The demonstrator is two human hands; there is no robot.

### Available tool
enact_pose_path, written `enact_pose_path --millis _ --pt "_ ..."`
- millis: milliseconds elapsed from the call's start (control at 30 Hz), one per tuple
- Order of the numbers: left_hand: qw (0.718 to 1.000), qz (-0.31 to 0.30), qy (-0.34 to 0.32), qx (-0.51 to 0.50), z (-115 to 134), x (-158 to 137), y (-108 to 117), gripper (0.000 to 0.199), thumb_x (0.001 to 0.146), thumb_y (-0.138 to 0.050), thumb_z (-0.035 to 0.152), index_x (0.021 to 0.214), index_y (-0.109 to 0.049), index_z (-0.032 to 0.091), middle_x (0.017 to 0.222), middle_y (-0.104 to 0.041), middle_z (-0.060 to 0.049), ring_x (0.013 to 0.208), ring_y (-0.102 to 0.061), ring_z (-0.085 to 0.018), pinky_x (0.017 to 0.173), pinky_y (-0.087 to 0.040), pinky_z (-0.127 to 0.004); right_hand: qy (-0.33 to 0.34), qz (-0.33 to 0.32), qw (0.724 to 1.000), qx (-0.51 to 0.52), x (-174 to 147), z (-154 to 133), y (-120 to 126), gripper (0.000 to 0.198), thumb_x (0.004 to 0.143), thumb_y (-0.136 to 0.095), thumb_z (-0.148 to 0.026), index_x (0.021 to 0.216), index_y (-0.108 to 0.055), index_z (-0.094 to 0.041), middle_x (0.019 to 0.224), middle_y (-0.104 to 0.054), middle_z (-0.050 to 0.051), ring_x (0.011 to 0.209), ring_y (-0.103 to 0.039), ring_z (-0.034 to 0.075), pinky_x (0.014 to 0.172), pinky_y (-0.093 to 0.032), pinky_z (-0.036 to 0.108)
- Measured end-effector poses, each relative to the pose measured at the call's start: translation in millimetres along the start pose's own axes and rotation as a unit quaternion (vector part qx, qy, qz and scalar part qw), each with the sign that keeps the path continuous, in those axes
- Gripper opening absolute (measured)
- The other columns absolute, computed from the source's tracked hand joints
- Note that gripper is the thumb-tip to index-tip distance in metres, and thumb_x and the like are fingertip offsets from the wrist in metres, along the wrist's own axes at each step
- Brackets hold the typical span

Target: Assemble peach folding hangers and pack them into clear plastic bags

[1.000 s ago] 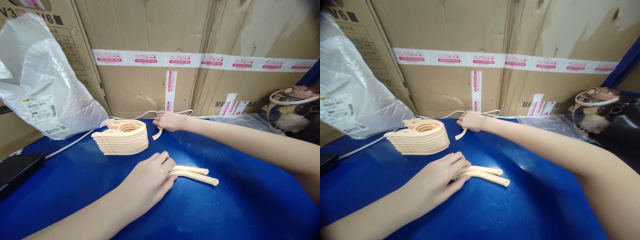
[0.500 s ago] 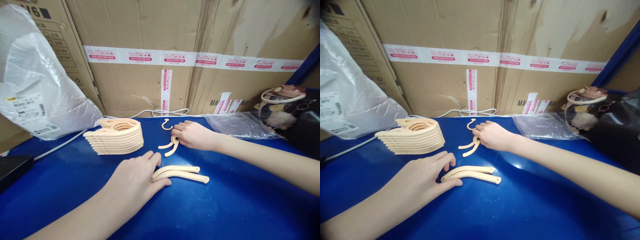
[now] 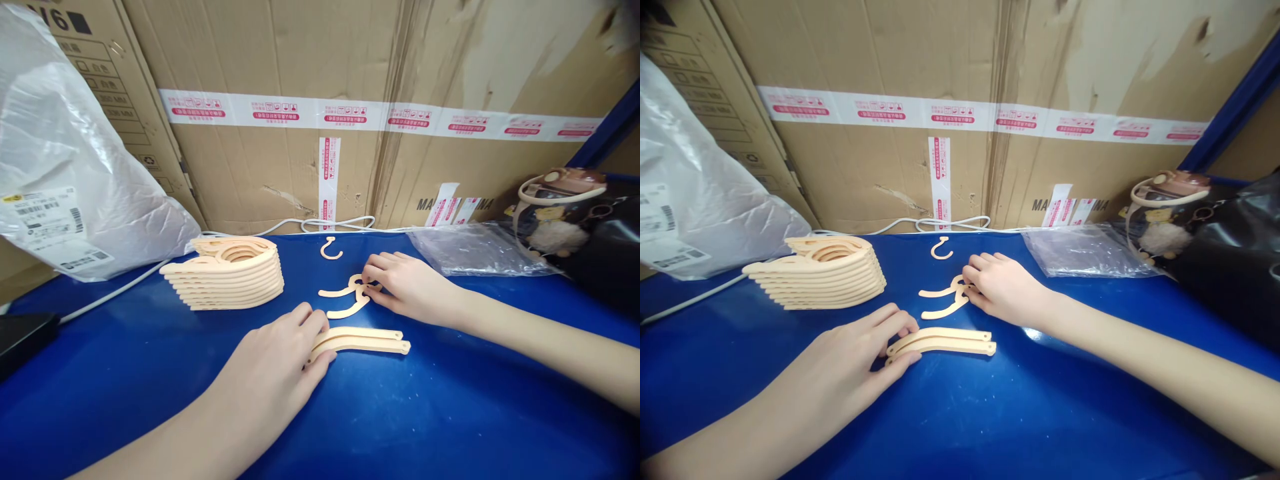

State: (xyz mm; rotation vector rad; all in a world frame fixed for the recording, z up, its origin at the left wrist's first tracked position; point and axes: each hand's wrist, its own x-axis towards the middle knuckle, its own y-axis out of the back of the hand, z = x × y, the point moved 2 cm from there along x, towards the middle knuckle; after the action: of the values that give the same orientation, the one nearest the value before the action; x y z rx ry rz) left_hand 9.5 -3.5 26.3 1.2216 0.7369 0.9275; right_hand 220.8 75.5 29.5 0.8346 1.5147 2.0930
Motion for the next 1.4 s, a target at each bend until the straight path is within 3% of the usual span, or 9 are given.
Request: enact_pose_path --millis 133,267,367,467,667,933,1100,1267,1400 --pt "0.999 0.039 -0.014 0.008 -0.4 -0.8 -2.5 0.016 0.09 -0.062 0.035 0.099 -0.06 0.022 0.097 -0.063 -0.003 0.083 -0.065 -0.025 0.059 -0.047 -0.031 0.015 0.003 0.999 0.044 2.4 -0.3 -2.4 0.025 0.1 -0.047 -0.026 0.117 -0.061 -0.015 0.111 -0.067 0.011 0.096 -0.063 0.025 0.085 -0.049 0.04" --pt "0.993 0.089 -0.076 -0.012 -4.1 0.7 -9.7 0.031 0.093 -0.058 0.047 0.109 -0.061 0.021 0.112 -0.064 -0.008 0.104 -0.061 -0.029 0.08 -0.053 -0.04 0.025 -0.003 0.99 0.137 5.1 2.4 -7.0 0.029 0.102 -0.043 -0.022 0.122 -0.063 -0.015 0.119 -0.066 0.012 0.106 -0.063 0.025 0.093 -0.05 0.043" --pt "0.983 0.109 -0.142 -0.029 -9.7 2.0 -15.9 0.049 0.097 -0.048 0.057 0.129 -0.056 0.022 0.139 -0.054 -0.01 0.128 -0.049 -0.031 0.103 -0.045 -0.047 0.013 0.003 0.989 0.148 1.5 4.2 -8.1 0.029 0.102 -0.042 -0.019 0.12 -0.064 -0.013 0.115 -0.066 0.013 0.106 -0.064 0.025 0.092 -0.051 0.042" --pt "0.985 0.08 -0.149 -0.042 -16.0 4.6 -18.4 0.06 0.099 -0.037 0.062 0.14 -0.048 0.021 0.152 -0.044 -0.01 0.14 -0.038 -0.031 0.112 -0.037 -0.05 0.004 0.011 0.986 0.169 -5.8 6.2 -7.9 0.028 0.102 -0.043 -0.022 0.118 -0.064 -0.015 0.113 -0.066 0.012 0.104 -0.064 0.023 0.091 -0.053 0.039" --pt "0.988 0.042 -0.137 -0.06 -18.1 10.6 -13.5 0.064 0.1 -0.03 0.064 0.144 -0.045 0.02 0.153 -0.043 -0.01 0.144 -0.035 -0.03 0.115 -0.034 -0.052 0.019 0.015 0.981 0.191 -0.1 20.2 -2.7 0.025 0.101 -0.046 -0.027 0.117 -0.064 -0.018 0.112 -0.069 0.008 0.103 -0.066 0.019 0.091 -0.053 0.033" --pt "0.989 0.014 -0.125 -0.076 -20.9 15.6 -11.3 0.059 0.1 -0.03 0.064 0.143 -0.045 0.026 0.156 -0.039 -0.006 0.149 -0.025 -0.03 0.118 -0.026 -0.059 0.035 0.023 0.998 0.048 74.7 47.7 -11.8 0.027 0.096 -0.048 -0.012 0.115 -0.067 -0.01 0.11 -0.067 0.019 0.105 -0.062 0.03 0.091 -0.044 0.045" --pt "0.989 0.019 -0.126 -0.074 -22.8 14.0 -10.8 0.059 0.1 -0.031 0.064 0.144 -0.043 0.026 0.155 -0.041 -0.006 0.148 -0.027 -0.031 0.117 -0.027 -0.059 0.077 0.001 0.997 0.0 110.2 43.6 -23.9 0.026 0.095 -0.047 -0.008 0.105 -0.071 -0.008 0.11 -0.065 0.021 0.102 -0.062 0.03 0.084 -0.043 0.041" --pt "0.99 0.027 -0.119 -0.067 -24.1 12.9 -11.6 0.062 0.099 -0.028 0.066 0.144 -0.043 0.025 0.154 -0.041 -0.007 0.147 -0.027 -0.031 0.116 -0.029 -0.06 0.073 -0.003 0.997 0.031 117.0 40.6 -23.4 0.019 0.088 -0.053 -0.006 0.079 -0.069 -0.01 0.094 -0.07 0.017 0.092 -0.064 0.026 0.08 -0.042 0.037" --pt "0.991 0.017 -0.118 -0.056 -24.7 12.8 -11.2 0.065 0.099 -0.027 0.067 0.144 -0.044 0.023 0.154 -0.042 -0.009 0.147 -0.027 -0.032 0.116 -0.029 -0.06 0.028 0.035 0.992 0.119 99.1 46.2 -14.5 0.006 0.079 -0.061 -0.009 0.075 -0.064 -0.014 0.08 -0.069 0.011 0.085 -0.063 0.025 0.079 -0.041 0.036"
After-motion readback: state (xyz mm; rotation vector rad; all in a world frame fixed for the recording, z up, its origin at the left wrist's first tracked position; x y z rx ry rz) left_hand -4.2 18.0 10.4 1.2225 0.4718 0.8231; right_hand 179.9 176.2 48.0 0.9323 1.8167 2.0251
